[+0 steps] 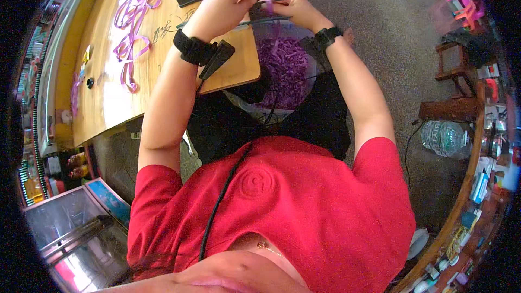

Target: Connect purple and green plastic strips or tubes together at a workbench.

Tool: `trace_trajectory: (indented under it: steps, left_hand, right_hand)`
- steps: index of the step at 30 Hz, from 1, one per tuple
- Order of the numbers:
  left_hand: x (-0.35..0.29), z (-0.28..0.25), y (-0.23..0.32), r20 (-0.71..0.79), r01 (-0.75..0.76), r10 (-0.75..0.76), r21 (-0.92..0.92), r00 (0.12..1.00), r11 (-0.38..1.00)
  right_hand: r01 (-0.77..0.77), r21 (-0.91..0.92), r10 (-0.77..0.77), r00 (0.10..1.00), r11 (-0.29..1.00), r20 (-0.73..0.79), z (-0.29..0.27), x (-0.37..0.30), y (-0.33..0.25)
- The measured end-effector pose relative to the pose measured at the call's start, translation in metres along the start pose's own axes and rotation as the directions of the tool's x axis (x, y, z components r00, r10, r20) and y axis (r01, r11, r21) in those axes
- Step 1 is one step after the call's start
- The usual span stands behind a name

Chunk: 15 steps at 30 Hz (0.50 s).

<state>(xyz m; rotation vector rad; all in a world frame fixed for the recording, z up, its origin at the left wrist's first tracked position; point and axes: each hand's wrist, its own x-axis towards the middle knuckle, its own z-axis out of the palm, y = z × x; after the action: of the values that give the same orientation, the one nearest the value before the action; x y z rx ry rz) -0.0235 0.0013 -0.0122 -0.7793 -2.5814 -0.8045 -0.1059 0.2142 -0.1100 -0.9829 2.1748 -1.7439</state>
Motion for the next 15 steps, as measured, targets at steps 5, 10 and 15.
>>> trace_trajectory:
  steps: [5,10,15]
  left_hand:
    - [-0.003,0.019,-0.016,-0.004,-0.088,0.089,0.097,0.996,0.991]
    - [0.001,0.023,-0.026,0.202,0.064,-0.098,0.166,0.975,0.984]
    - [-0.002,0.022,-0.027,0.096,-0.08,0.069,0.112,0.993,0.99]
  right_hand:
    - [0.068,-0.074,-0.071,0.997,0.995,-0.038,0.008,-0.004,0.016]
    - [0.053,0.175,-0.041,0.997,0.983,-0.072,0.028,-0.024,0.017]
    - [-0.35,0.426,0.392,0.92,0.834,-0.011,0.048,-0.057,0.025]
